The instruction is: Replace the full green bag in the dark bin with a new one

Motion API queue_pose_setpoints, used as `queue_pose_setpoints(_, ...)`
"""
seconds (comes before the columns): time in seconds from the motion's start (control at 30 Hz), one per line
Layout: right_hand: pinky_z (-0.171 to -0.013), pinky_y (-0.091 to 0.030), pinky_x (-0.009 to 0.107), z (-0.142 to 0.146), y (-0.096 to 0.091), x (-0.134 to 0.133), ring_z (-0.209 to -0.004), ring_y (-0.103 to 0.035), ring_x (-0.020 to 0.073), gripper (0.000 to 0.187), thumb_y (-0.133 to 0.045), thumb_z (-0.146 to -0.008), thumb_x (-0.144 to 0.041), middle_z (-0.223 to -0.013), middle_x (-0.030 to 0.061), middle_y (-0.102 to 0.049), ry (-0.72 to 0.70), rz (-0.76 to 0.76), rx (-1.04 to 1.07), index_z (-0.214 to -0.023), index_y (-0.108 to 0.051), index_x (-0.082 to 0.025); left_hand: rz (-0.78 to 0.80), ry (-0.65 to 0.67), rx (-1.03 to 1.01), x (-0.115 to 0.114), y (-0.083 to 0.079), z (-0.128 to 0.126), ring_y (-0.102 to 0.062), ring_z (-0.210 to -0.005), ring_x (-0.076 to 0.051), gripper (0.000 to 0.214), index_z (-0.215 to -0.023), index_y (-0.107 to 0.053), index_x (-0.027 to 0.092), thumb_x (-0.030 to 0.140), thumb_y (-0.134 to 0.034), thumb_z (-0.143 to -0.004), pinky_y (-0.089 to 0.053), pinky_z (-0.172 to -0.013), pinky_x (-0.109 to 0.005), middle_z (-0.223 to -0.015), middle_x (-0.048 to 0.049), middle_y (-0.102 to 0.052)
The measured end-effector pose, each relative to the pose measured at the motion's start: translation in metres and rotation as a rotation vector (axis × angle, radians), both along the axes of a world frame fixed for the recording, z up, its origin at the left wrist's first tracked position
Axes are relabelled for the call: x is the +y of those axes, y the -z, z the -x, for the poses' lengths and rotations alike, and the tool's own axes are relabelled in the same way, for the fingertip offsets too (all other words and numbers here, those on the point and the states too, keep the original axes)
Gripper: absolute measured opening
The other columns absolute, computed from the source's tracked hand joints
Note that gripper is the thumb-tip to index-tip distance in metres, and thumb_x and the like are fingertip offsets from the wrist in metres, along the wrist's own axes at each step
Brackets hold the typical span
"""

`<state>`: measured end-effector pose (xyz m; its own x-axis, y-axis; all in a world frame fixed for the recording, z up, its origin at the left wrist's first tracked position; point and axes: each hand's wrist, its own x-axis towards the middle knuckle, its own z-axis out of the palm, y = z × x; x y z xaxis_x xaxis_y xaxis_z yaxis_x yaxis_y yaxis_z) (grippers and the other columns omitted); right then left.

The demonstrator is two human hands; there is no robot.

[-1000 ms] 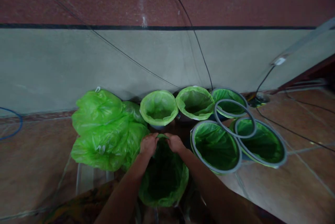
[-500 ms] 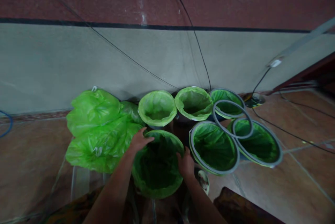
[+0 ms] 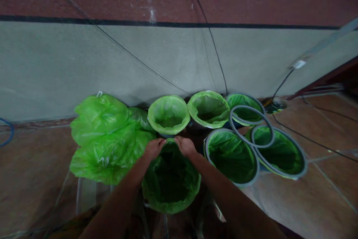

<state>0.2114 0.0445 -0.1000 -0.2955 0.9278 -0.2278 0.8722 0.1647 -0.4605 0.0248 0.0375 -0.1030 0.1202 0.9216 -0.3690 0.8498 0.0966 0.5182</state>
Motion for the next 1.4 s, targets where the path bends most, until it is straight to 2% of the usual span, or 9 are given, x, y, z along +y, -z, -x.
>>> queue_pose_setpoints(0.2, -0.078, -0.038, 0.024, -0.007, 0.010, -0.006, -0.094, -0.062, 0.0168, 0.033, -0.037, -0.096, -0.038, -0.103, 0.0073, -0.069, -0.055, 0.004, -0.066, -0.102, -0.063, -0.019, -0.081, 0.191, 0.172, -0.008, 0.007, 0.008, -0.063, -0.096, -0.020, 0.035, -0.107, -0.060, 0.022, 0.042, -0.035, -0.093, -0.043, -0.084, -0.029, -0.097, -0.0067, -0.069)
queue_pose_setpoints(0.4, -0.076, -0.038, 0.024, -0.005, 0.009, -0.005, -0.092, -0.063, 0.0174, 0.021, -0.047, -0.090, -0.029, -0.100, 0.0057, -0.070, 0.006, 0.038, -0.110, -0.103, -0.062, -0.022, -0.045, 0.166, 0.235, -0.008, 0.009, 0.007, -0.063, -0.099, -0.022, 0.025, -0.109, -0.058, 0.022, 0.028, -0.048, -0.086, -0.044, -0.087, -0.032, -0.098, -0.0081, -0.069)
queue_pose_setpoints(0.53, -0.073, -0.038, 0.026, -0.007, 0.009, -0.011, -0.089, -0.064, 0.0190, 0.019, -0.047, -0.090, -0.028, -0.094, 0.0070, -0.071, 0.100, 0.052, -0.155, -0.098, -0.063, -0.021, -0.053, 0.143, 0.224, -0.006, 0.004, 0.008, -0.059, -0.110, -0.024, 0.050, -0.126, -0.050, 0.021, 0.031, -0.060, -0.079, -0.042, -0.094, -0.033, -0.117, -0.0109, -0.064)
queue_pose_setpoints(0.67, -0.071, -0.041, 0.029, -0.015, 0.014, -0.040, -0.086, -0.066, 0.0226, 0.023, -0.043, -0.090, -0.025, -0.090, 0.0109, -0.071, 0.356, 0.073, -0.176, -0.099, -0.063, -0.018, -0.040, -0.010, 0.023, 0.003, -0.010, 0.022, -0.054, -0.119, -0.024, 0.084, -0.139, -0.038, 0.016, 0.050, -0.069, -0.068, -0.043, -0.097, -0.031, -0.134, -0.0137, -0.055)
queue_pose_setpoints(0.83, -0.081, -0.046, 0.036, -0.017, 0.017, -0.095, -0.101, -0.063, 0.0314, 0.055, -0.057, -0.081, -0.032, -0.111, 0.0215, -0.065, 0.646, 0.028, -0.028, -0.128, -0.048, -0.005, -0.019, -0.299, -0.076, 0.015, -0.021, 0.036, -0.061, -0.110, -0.017, 0.047, -0.124, -0.055, 0.018, 0.048, -0.041, -0.090, -0.045, -0.090, -0.025, -0.121, -0.0083, -0.065)
queue_pose_setpoints(0.93, -0.096, -0.040, 0.043, -0.015, 0.001, -0.093, -0.118, -0.052, 0.0343, 0.067, -0.058, -0.080, -0.034, -0.126, 0.0251, -0.055, 0.595, -0.162, 0.016, -0.135, -0.039, -0.002, 0.000, -0.309, -0.057, 0.016, -0.016, 0.034, -0.063, -0.104, -0.017, 0.043, -0.110, -0.064, 0.020, 0.043, -0.033, -0.093, -0.046, -0.086, -0.024, -0.114, -0.0062, -0.069)
queue_pose_setpoints(1.1, -0.098, -0.038, 0.033, -0.012, -0.024, -0.026, -0.112, -0.056, 0.0232, 0.040, -0.034, -0.095, -0.033, -0.120, 0.0149, -0.063, 0.331, -0.201, 0.105, -0.120, -0.058, -0.011, 0.050, -0.319, -0.005, 0.015, -0.001, 0.026, -0.067, -0.090, -0.017, 0.051, -0.100, -0.070, 0.018, 0.040, -0.025, -0.095, -0.048, -0.074, -0.024, -0.098, -0.0078, -0.073)
queue_pose_setpoints(1.23, -0.084, -0.042, 0.026, -0.004, -0.012, 0.009, -0.096, -0.063, 0.0181, 0.041, -0.027, -0.099, -0.035, -0.105, 0.0080, -0.070, 0.053, 0.010, 0.002, -0.105, -0.064, -0.019, 0.051, -0.246, 0.004, 0.010, 0.003, 0.023, -0.067, -0.078, -0.017, 0.049, -0.087, -0.073, 0.016, 0.044, -0.033, -0.093, -0.048, -0.069, -0.025, -0.082, -0.0068, -0.074)
queue_pose_setpoints(1.4, -0.076, -0.040, 0.025, -0.002, 0.011, 0.001, -0.091, -0.065, 0.0193, 0.034, -0.036, -0.096, -0.039, -0.097, 0.0081, -0.071, -0.034, 0.073, -0.040, -0.109, -0.059, -0.018, -0.029, -0.094, 0.028, -0.002, 0.002, 0.024, -0.065, -0.094, -0.016, 0.033, -0.098, -0.071, 0.025, 0.041, -0.042, -0.091, -0.045, -0.085, -0.024, -0.101, -0.0021, -0.073)
